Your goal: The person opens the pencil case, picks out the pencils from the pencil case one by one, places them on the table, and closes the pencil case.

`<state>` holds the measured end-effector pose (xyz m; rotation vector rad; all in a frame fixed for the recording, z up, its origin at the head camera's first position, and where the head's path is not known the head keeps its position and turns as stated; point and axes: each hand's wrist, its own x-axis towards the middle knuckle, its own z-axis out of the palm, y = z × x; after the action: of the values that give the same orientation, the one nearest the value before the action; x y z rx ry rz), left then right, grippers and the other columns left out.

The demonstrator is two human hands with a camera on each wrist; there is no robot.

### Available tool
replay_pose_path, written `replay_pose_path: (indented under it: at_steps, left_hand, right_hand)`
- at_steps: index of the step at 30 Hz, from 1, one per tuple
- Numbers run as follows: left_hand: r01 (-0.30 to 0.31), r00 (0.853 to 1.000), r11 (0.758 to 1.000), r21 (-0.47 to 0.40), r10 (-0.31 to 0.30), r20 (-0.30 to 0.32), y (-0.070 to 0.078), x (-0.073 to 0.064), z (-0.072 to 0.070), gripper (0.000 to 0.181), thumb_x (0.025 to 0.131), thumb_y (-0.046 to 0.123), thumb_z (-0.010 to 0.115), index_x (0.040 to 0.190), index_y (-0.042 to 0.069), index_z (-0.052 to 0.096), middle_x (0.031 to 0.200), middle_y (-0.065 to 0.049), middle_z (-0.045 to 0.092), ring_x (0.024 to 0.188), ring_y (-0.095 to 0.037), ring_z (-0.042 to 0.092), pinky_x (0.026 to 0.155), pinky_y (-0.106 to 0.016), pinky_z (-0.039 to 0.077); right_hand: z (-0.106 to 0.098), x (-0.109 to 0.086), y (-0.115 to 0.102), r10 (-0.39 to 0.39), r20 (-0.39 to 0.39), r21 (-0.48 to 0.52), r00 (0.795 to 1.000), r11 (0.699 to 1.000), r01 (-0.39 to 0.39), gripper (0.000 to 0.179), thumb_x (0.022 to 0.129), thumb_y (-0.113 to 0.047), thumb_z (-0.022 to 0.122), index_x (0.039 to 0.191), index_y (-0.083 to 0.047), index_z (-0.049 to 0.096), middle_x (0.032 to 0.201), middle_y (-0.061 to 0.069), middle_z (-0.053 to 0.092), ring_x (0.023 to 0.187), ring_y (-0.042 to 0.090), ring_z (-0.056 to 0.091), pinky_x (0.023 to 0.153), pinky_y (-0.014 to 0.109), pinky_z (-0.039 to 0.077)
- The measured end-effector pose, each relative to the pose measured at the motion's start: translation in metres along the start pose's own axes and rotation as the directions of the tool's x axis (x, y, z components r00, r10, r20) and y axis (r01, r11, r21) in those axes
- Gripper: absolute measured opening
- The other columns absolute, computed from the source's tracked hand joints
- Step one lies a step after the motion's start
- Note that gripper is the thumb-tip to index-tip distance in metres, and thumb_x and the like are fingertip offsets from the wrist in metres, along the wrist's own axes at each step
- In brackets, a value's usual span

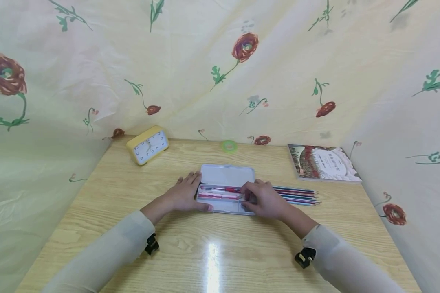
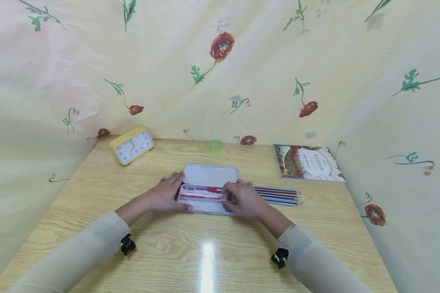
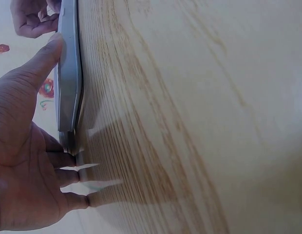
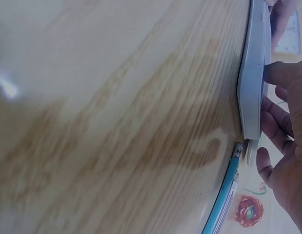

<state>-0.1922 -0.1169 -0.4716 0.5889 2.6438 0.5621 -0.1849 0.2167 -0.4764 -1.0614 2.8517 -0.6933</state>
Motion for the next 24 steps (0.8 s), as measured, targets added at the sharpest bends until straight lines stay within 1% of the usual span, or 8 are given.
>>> replay_pose_path:
  at_steps: [3, 9, 13, 19, 24]
  left_hand:
    - [-0.003, 1.0, 1.0, 0.0, 0.003, 0.003, 0.0, 0.0, 0.0, 0.138, 0.088, 0.082, 0.075, 0.176, -0.001, 0.009, 0.187, -0.018, 0.008, 0.175, -0.04, 0.005, 0.142, -0.062, 0.007]
    - [-0.01, 1.0, 1.0, -0.007, 0.01, 0.002, -0.001, 0.001, 0.001, 0.138, 0.087, 0.082, 0.075, 0.176, -0.001, 0.01, 0.187, -0.018, 0.008, 0.175, -0.04, 0.004, 0.142, -0.063, 0.007]
    - [-0.011, 1.0, 1.0, -0.003, 0.011, 0.002, -0.002, 0.002, 0.001, 0.138, 0.088, 0.083, 0.074, 0.176, -0.001, 0.009, 0.187, -0.017, 0.007, 0.175, -0.039, 0.003, 0.142, -0.062, 0.007]
    - [-0.006, 1.0, 1.0, -0.005, 0.006, 0.005, -0.001, 0.0, 0.0, 0.137, 0.088, 0.082, 0.074, 0.176, -0.001, 0.009, 0.187, -0.017, 0.007, 0.175, -0.039, 0.003, 0.142, -0.062, 0.007]
    - [-0.007, 1.0, 1.0, -0.008, 0.007, 0.005, -0.001, 0.0, 0.0, 0.137, 0.089, 0.081, 0.074, 0.176, -0.001, 0.009, 0.187, -0.018, 0.007, 0.175, -0.039, 0.003, 0.141, -0.062, 0.007]
  right_hand:
    - [0.001, 0.002, -0.001, 0.038, 0.031, 0.018, 0.999, 0.999, -0.039, 0.027, 0.096, -0.02, 0.088, 0.116, -0.02, 0.069, 0.092, -0.014, 0.067, 0.09, 0.012, 0.056, 0.088, 0.042, 0.038]
    - [0.003, 0.004, -0.004, 0.068, 0.056, 0.026, 0.996, 0.997, -0.069, 0.025, 0.096, -0.02, 0.087, 0.113, -0.022, 0.069, 0.092, -0.013, 0.067, 0.091, 0.012, 0.056, 0.088, 0.041, 0.039]
    - [0.005, 0.005, -0.006, 0.072, 0.045, 0.027, 0.996, 0.997, -0.073, 0.024, 0.096, -0.019, 0.087, 0.113, -0.022, 0.07, 0.093, -0.013, 0.068, 0.092, 0.011, 0.057, 0.089, 0.042, 0.04]
    - [0.005, 0.006, -0.009, 0.056, 0.024, 0.041, 0.998, 0.997, -0.057, 0.025, 0.095, -0.017, 0.087, 0.113, -0.022, 0.072, 0.097, -0.013, 0.071, 0.093, 0.011, 0.058, 0.093, 0.047, 0.04]
    - [0.005, 0.006, -0.012, 0.045, 0.012, 0.058, 0.999, 0.997, -0.046, 0.026, 0.094, -0.013, 0.087, 0.116, -0.02, 0.075, 0.102, -0.011, 0.076, 0.093, 0.011, 0.056, 0.09, 0.043, 0.036]
